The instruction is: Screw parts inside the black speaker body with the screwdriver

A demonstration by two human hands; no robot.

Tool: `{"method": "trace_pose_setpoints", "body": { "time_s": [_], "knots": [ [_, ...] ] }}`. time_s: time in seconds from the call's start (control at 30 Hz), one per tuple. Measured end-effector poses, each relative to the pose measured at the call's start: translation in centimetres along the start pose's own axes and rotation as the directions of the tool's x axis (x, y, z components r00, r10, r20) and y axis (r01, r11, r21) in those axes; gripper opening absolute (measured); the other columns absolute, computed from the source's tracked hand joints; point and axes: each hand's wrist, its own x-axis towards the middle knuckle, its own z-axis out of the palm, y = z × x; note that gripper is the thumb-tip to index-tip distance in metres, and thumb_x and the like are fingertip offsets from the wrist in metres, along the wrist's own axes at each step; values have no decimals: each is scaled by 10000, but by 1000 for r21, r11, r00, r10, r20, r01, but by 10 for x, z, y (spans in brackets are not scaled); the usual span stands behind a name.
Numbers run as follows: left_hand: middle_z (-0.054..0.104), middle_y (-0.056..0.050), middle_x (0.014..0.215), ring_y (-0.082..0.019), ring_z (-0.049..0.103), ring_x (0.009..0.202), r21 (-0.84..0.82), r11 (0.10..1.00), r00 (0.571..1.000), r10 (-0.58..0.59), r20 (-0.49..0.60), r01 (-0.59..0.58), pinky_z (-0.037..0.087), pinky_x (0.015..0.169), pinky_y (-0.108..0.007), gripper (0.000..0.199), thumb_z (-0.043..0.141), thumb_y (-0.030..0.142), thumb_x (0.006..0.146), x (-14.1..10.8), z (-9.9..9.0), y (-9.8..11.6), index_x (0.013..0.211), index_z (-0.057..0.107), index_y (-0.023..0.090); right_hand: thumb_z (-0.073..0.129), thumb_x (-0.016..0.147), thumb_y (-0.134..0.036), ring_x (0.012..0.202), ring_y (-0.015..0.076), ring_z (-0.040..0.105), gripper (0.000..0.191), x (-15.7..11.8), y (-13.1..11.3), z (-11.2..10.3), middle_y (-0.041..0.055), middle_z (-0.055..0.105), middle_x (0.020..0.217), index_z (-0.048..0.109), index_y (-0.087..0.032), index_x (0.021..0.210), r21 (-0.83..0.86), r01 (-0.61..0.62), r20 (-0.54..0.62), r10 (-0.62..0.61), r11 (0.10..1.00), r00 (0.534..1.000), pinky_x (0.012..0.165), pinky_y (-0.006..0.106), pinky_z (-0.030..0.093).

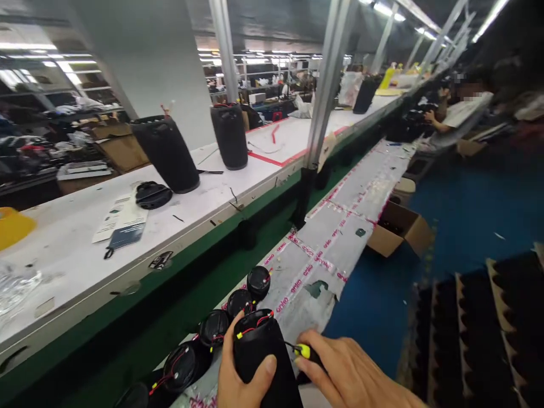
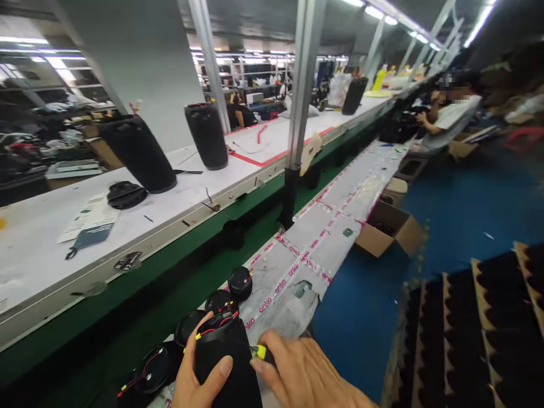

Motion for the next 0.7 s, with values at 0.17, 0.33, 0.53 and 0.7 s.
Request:
{"method": "trace_pose_setpoints", "body": {
  "time_s": [0.17, 0.33, 0.53, 0.7],
  "knots": [
    [616, -187, 1374, -421, 555, 1302, 191, 980, 997, 58, -41, -49, 378, 1128, -586, 849, 784, 579, 730, 0, -3, -16, 1432, 502, 191, 166, 1127, -413, 568, 202, 629, 389, 18, -18, 6, -27, 647, 726, 510, -260, 1029, -256, 12, 18, -7, 967, 1000, 590, 338, 421],
    [602, -179, 1385, -405, 540, 1317, 237, 971, 998, 57, -40, -46, 373, 1144, -565, 820, 766, 547, 749, -3, -4, -15, 1435, 488, 194, 206, 1130, -393, 583, 196, 613, 337, 20, -29, 5, -28, 628, 714, 483, -248, 1005, -314, 22, 25, -15, 949, 1000, 598, 333, 386],
    [623, -183, 1353, -409, 572, 1271, 273, 962, 998, 7, -57, 8, 396, 1121, -588, 834, 775, 539, 739, -4, -2, -8, 1441, 492, 190, 209, 1129, -373, 600, 206, 599, 338, 15, -31, 12, -9, 621, 727, 499, -236, 1023, -366, -11, -6, 9, 931, 1000, 606, 352, 356],
    [641, -147, 1369, -404, 574, 1307, 144, 986, 996, -84, -6, 84, 367, 1171, -547, 883, 805, 609, 716, -4, -12, -21, 1452, 509, 222, 292, 1120, -358, 576, 206, 582, 256, 10, -37, 17, -19, 607, 698, 477, -239, 991, -373, -42, 13, 50, 927, 999, 588, 352, 344]
  ]
}}
